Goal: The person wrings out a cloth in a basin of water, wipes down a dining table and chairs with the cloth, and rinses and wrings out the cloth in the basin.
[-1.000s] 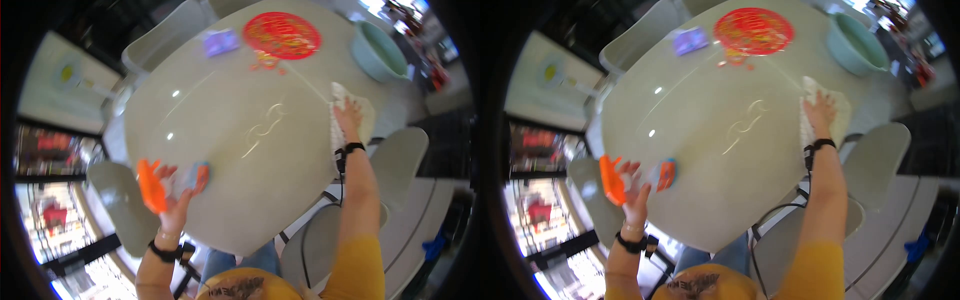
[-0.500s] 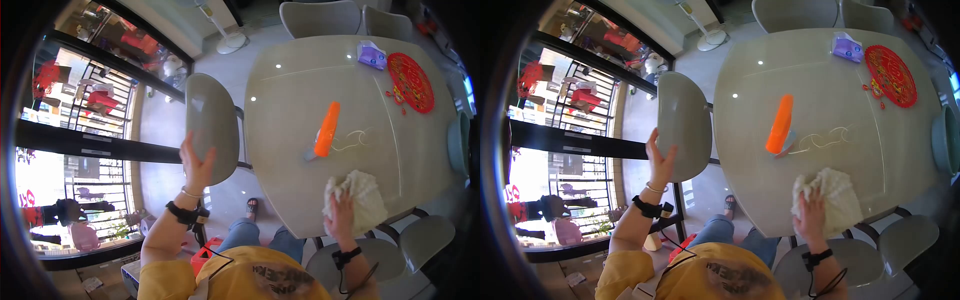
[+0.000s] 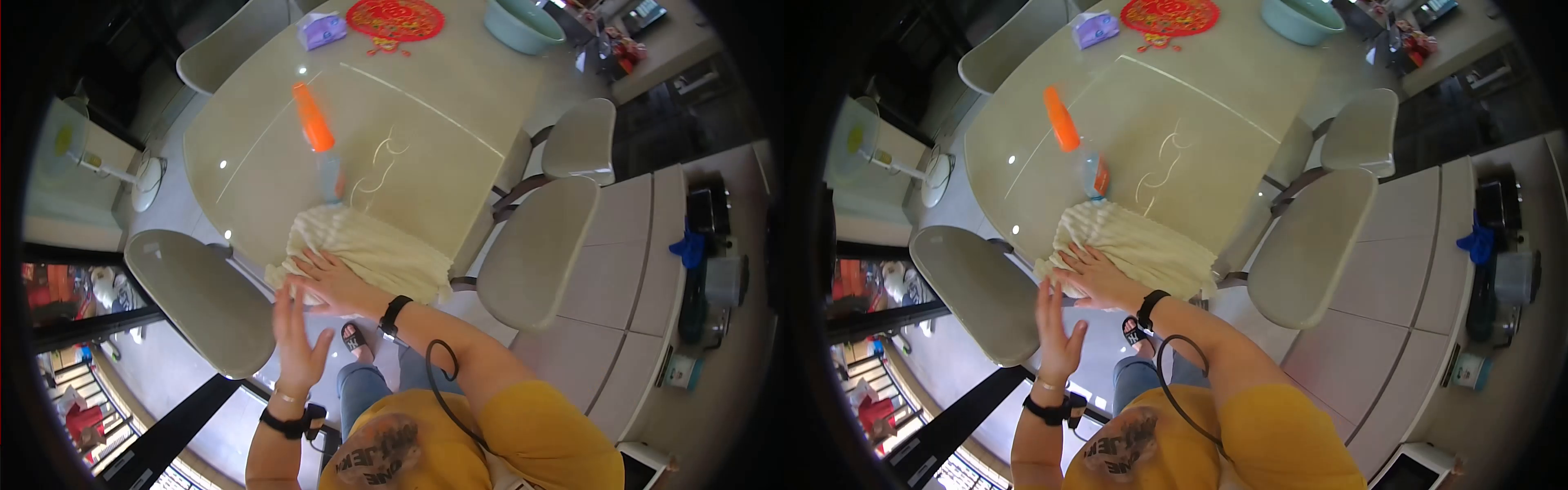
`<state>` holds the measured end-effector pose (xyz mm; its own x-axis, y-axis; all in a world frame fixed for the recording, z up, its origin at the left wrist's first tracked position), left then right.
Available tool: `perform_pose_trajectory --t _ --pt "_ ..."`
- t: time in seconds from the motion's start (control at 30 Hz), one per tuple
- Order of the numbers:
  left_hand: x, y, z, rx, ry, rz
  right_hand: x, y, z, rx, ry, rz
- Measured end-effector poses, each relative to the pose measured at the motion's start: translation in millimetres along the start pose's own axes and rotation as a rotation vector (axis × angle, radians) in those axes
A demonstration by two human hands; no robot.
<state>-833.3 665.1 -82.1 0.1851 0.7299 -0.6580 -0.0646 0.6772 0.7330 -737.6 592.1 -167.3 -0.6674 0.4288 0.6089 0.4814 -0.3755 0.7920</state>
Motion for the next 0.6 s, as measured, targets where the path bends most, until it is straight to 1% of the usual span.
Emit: perform_pose_trajectory --t 0.03,0.1,0.13,0.17,0.2,0.23,0.33,0.37,0.43,0.5,0.57,0.6 --pt "8.1 -16.7 12.0 -0.001 -0.001 -0.089 -3.7 0.6 -10.2 -0.021 -0.078 0.037" --pt "29.2 -64.6 30.1 -0.002 0.012 -0.262 -4.9 23.3 -42.4 -0.074 -0.173 0.006" --pt "39.0 -88.1 33.0 0.051 0.106 -0.153 -7.7 42.1 -61.6 -0.098 -0.216 -0.007" --pt "47.7 -110.1 37.4 0.103 0.203 -0.042 -14.2 61.8 -82.9 -0.058 -0.257 -0.117" --pt "50.7 -124.4 41.5 0.156 0.303 0.072 -23.2 85.0 -112.1 -0.149 -0.253 -0.071" --pt "42.3 -136.7 48.6 0.257 0.407 0.226 -33.0 108.2 -145.4 -0.242 -0.249 -0.020" --pt "8.6 -147.6 71.3 0.304 0.611 0.526 -70.1 178.0 -257.9 -0.414 -0.395 -0.085" --pt "10.8 -155.1 74.0 0.224 0.676 0.587 -83.3 197.7 -299.3 -0.472 -0.439 -0.112" --pt "6.3 -158.7 76.4 0.144 0.686 0.611 -105.3 241.0 -378.5 -0.552 -0.624 -0.057" --pt "2.4 -165.8 71.1 0.046 0.722 0.625 -145.3 257.1 -459.5 -0.641 -0.781 -0.045" --pt "0.9 -182.0 67.6 -0.048 0.747 0.636 -184.4 261.8 -535.8 -0.698 -0.931 0.032" --pt "-9.2 -197.4 74.8 -0.039 0.790 0.635 -195.7 265.0 -563.6 -0.739 -0.996 0.122"
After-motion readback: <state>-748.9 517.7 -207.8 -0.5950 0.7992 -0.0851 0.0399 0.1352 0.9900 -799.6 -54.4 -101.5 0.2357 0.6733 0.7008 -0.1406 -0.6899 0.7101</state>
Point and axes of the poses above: each hand's wrist, its own z-axis towards the middle knuckle, its own y-axis out of the back of the hand, x = y × z, the point moved 5 cm from there along z, towards the middle knuckle, and after that the axes turned 9 degrees about -y, right-handed, at the moved point
